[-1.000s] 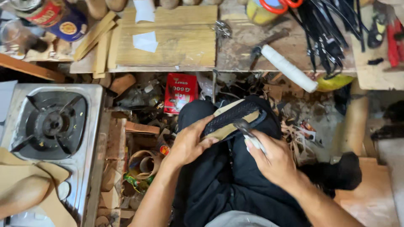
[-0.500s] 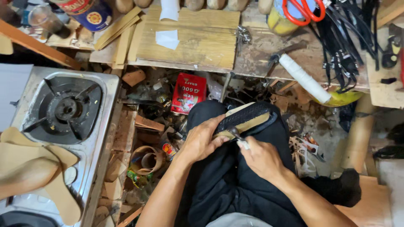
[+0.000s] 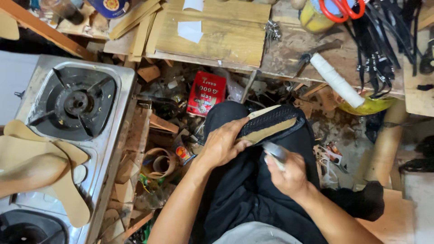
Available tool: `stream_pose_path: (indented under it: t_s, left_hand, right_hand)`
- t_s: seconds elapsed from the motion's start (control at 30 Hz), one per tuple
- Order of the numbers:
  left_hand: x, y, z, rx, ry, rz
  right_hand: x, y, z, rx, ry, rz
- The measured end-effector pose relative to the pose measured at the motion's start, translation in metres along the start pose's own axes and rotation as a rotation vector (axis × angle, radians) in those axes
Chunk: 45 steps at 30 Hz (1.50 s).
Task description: The person holds a black shoe on their lap and uses pliers to trim and shape the sole edge. They repeatedly reposition the shoe, pull at the sole material, and use a hammer to tap the sole. A thin black strap is placed across the shoe and adjusted by hand.
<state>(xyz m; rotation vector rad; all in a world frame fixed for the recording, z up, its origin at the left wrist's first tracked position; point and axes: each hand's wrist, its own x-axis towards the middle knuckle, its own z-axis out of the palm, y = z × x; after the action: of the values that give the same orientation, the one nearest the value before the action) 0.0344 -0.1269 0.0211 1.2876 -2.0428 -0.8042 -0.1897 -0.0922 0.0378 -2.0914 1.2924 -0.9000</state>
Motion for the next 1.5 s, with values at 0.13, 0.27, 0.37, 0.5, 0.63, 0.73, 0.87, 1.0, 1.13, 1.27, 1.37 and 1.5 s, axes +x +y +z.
stream_pose_path:
  t_s: [0.13, 0.27, 0.37, 0.5, 0.63, 0.73, 0.87, 1.0, 1.13, 1.27, 1.37, 1.5]
  left_hand:
    - [0.000, -0.002, 0.000, -0.020, -0.020, -0.030]
    - [-0.002, 0.001, 0.000, 0.002, -0.007, -0.010]
    - [0.000, 0.005, -0.005, -0.008, -0.040, 0.008]
    - [0.016, 0.004, -0.021, 0.097, -0.203, -0.054]
    - [0.059, 0.014, -0.002, 0.205, -0.327, -0.030]
    - [0.104, 0.034, 0.037, 0.244, -0.336, 0.029]
    - [0.143, 0.051, 0.053, 0.251, -0.500, 0.030]
    - [0.137, 0.065, 0.027, -0.017, -0.182, 0.240]
    - [0.093, 0.061, -0.017, -0.174, 0.322, 0.345]
    - [0.032, 0.050, -0.013, -0.179, 0.363, 0.226]
    - [-0.008, 0.037, 0.007, 0.072, 0.266, 0.146]
    - [-0.026, 0.017, 0.019, 0.188, 0.124, 0.105]
  right_hand:
    - [-0.001, -0.002, 0.001, -0.087, -0.128, 0.071]
    - [-0.006, 0.003, 0.004, 0.156, 0.114, -0.222]
    - [-0.009, 0.014, 0.011, -0.207, -0.188, 0.114]
    - [-0.033, 0.029, 0.016, -0.051, -0.119, 0.116]
    - [-0.059, 0.034, 0.021, -0.039, -0.074, 0.052]
    - [-0.065, 0.032, 0.024, -0.023, -0.063, -0.013]
    - [-0.063, 0.032, 0.022, -0.013, 0.026, -0.081]
    - [-0.069, 0.036, 0.014, 0.051, 0.131, -0.009]
    - [-0.077, 0.042, 0.009, 0.172, 0.154, 0.145]
    - [-0.076, 0.043, 0.005, 0.361, 0.048, 0.544]
    - [-0.071, 0.034, 0.002, 0.369, -0.064, 0.603]
    - [-0.063, 0.016, 0.003, 0.268, -0.096, 0.527]
